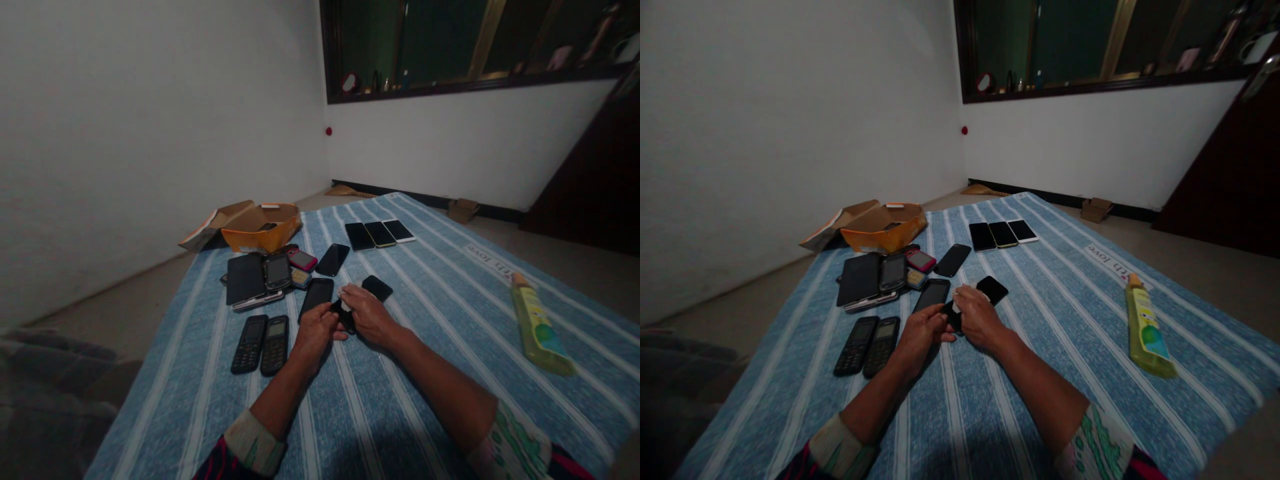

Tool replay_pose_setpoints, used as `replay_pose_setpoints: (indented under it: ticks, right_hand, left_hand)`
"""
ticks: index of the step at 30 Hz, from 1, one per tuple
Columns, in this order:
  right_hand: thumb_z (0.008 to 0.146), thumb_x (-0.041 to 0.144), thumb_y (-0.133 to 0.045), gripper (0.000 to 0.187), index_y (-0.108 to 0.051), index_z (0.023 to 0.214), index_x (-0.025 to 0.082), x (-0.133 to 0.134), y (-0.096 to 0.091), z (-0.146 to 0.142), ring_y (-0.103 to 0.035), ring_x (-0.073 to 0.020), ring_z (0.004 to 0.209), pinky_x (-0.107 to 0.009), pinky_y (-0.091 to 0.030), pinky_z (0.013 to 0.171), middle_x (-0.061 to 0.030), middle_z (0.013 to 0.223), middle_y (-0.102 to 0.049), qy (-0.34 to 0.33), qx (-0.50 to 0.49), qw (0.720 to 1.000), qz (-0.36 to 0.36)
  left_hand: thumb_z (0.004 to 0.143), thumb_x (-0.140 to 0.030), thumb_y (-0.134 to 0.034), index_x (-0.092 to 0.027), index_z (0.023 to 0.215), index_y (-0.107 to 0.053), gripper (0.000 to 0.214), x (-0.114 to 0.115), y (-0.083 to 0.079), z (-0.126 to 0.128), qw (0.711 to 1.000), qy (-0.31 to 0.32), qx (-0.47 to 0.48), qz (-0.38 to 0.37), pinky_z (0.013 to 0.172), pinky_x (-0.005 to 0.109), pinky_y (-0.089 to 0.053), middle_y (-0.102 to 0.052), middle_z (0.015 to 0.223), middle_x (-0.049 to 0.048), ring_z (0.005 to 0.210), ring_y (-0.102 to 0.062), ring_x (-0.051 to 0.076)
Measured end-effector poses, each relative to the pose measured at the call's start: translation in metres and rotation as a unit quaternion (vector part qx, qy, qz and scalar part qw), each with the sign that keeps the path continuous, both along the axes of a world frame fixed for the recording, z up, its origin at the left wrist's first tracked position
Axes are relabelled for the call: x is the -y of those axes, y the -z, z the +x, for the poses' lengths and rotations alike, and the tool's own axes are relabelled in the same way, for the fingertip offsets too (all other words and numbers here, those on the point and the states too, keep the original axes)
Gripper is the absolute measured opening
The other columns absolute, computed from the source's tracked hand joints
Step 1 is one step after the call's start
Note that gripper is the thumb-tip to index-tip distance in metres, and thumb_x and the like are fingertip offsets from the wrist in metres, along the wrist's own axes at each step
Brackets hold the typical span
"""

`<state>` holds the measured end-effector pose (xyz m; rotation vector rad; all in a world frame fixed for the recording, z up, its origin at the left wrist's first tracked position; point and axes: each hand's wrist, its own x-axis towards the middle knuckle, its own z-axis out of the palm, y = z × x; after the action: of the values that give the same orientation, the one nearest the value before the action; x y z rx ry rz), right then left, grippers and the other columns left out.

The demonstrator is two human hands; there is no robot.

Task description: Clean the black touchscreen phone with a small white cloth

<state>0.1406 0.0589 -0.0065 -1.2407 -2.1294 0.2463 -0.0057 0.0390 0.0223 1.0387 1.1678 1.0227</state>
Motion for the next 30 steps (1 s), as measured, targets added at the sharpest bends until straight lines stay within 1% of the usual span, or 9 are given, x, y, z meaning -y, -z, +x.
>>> replay_pose_setpoints:
  ticks: [4, 8, 10, 13, 15, 19, 22, 26, 30]
  right_hand:
    - [0.086, 0.008, -0.041, 0.038, -0.062, 0.117, 0.016, 0.015, -0.002, -0.007, -0.052, -0.0212, 0.12, -0.036, -0.041, 0.103, -0.0112, 0.122, -0.061, -0.068, -0.016, 0.997, 0.023]
    - [0.087, 0.009, -0.041, 0.047, -0.051, 0.133, 0.015, 0.03, 0.006, -0.005, -0.043, -0.0247, 0.131, -0.046, -0.036, 0.108, -0.0157, 0.137, -0.053, -0.057, -0.002, 0.997, 0.047]
    - [0.087, 0.006, -0.04, 0.052, -0.047, 0.138, 0.013, 0.035, 0.011, -0.004, -0.039, -0.0253, 0.135, -0.049, -0.034, 0.11, -0.017, 0.141, -0.049, -0.043, 0.011, 0.998, 0.053]
    - [0.086, 0.004, -0.038, 0.053, -0.047, 0.138, 0.011, 0.039, 0.016, -0.002, -0.035, -0.0253, 0.138, -0.048, -0.033, 0.111, -0.0173, 0.144, -0.046, -0.025, 0.032, 0.998, 0.057]
    - [0.086, 0.003, -0.039, 0.053, -0.048, 0.137, 0.009, 0.04, 0.018, -0.001, -0.035, -0.0256, 0.138, -0.048, -0.032, 0.112, -0.0174, 0.144, -0.046, -0.012, 0.04, 0.997, 0.058]
    - [0.085, 0.003, -0.039, 0.053, -0.048, 0.137, 0.008, 0.038, 0.02, -0.001, -0.034, -0.0253, 0.138, -0.047, -0.032, 0.113, -0.0172, 0.145, -0.046, -0.003, 0.05, 0.997, 0.052]
    - [0.085, 0.003, -0.039, 0.051, -0.051, 0.135, 0.009, 0.035, 0.021, -0.001, -0.035, -0.0251, 0.138, -0.046, -0.033, 0.112, -0.0169, 0.144, -0.046, 0.002, 0.056, 0.997, 0.043]
    - [0.086, 0.004, -0.039, 0.048, -0.055, 0.131, 0.009, 0.026, 0.019, 0.001, -0.036, -0.0263, 0.138, -0.046, -0.031, 0.112, -0.0165, 0.143, -0.048, 0.02, 0.063, 0.997, 0.026]
    - [0.086, 0.005, -0.036, 0.047, -0.058, 0.127, 0.01, 0.011, 0.015, 0.018, -0.039, -0.0245, 0.135, -0.044, -0.031, 0.112, -0.0158, 0.139, -0.052, 0.041, 0.058, 0.997, 0.008]
  left_hand:
    - [0.068, -0.016, -0.057, -0.008, 0.096, -0.065, 0.03, 0.001, -0.001, -0.002, 1.0, 0.019, 0.002, 0.006, 0.052, 0.023, -0.057, -0.065, 0.069, 0.0033, 0.057, -0.063, 0.013]
    - [0.066, -0.019, -0.056, -0.011, 0.096, -0.065, 0.032, 0.001, 0.001, -0.003, 0.998, 0.052, -0.027, 0.034, 0.057, 0.024, -0.056, -0.061, 0.066, -0.0006, 0.059, -0.06, 0.012]
    - [0.068, -0.021, -0.055, -0.012, 0.094, -0.064, 0.029, 0.0, 0.002, -0.004, 0.993, 0.067, -0.074, 0.068, 0.056, 0.024, -0.054, -0.059, 0.065, -0.0022, 0.057, -0.059, 0.012]
    - [0.069, -0.017, -0.051, -0.015, 0.081, -0.061, 0.016, -0.003, 0.004, -0.005, 0.968, 0.081, -0.187, 0.143, 0.052, 0.022, -0.047, -0.055, 0.057, -0.004, 0.053, -0.056, 0.012]
    - [0.069, -0.013, -0.049, -0.016, 0.077, -0.06, 0.014, -0.006, 0.004, -0.006, 0.947, 0.095, -0.254, 0.171, 0.053, 0.022, -0.044, -0.056, 0.055, -0.0038, 0.053, -0.057, 0.013]
    - [0.071, -0.008, -0.045, -0.017, 0.081, -0.058, 0.019, -0.008, 0.003, -0.006, 0.918, 0.116, -0.334, 0.178, 0.056, 0.023, -0.043, -0.058, 0.056, -0.0031, 0.054, -0.059, 0.014]
    - [0.071, -0.005, -0.047, -0.017, 0.078, -0.059, 0.019, -0.01, 0.002, -0.006, 0.91, 0.116, -0.354, 0.181, 0.058, 0.024, -0.042, -0.057, 0.055, -0.003, 0.054, -0.058, 0.014]
    - [0.072, -0.005, -0.048, -0.016, 0.087, -0.064, 0.024, -0.012, 0.003, -0.006, 0.902, 0.12, -0.375, 0.178, 0.06, 0.025, -0.043, -0.06, 0.058, -0.0016, 0.058, -0.061, 0.016]
    - [0.076, -0.01, -0.051, -0.012, 0.112, -0.061, 0.037, -0.006, 0.004, -0.007, 0.898, 0.115, -0.387, 0.173, 0.063, 0.026, -0.046, -0.064, 0.066, 0.0004, 0.065, -0.064, 0.018]
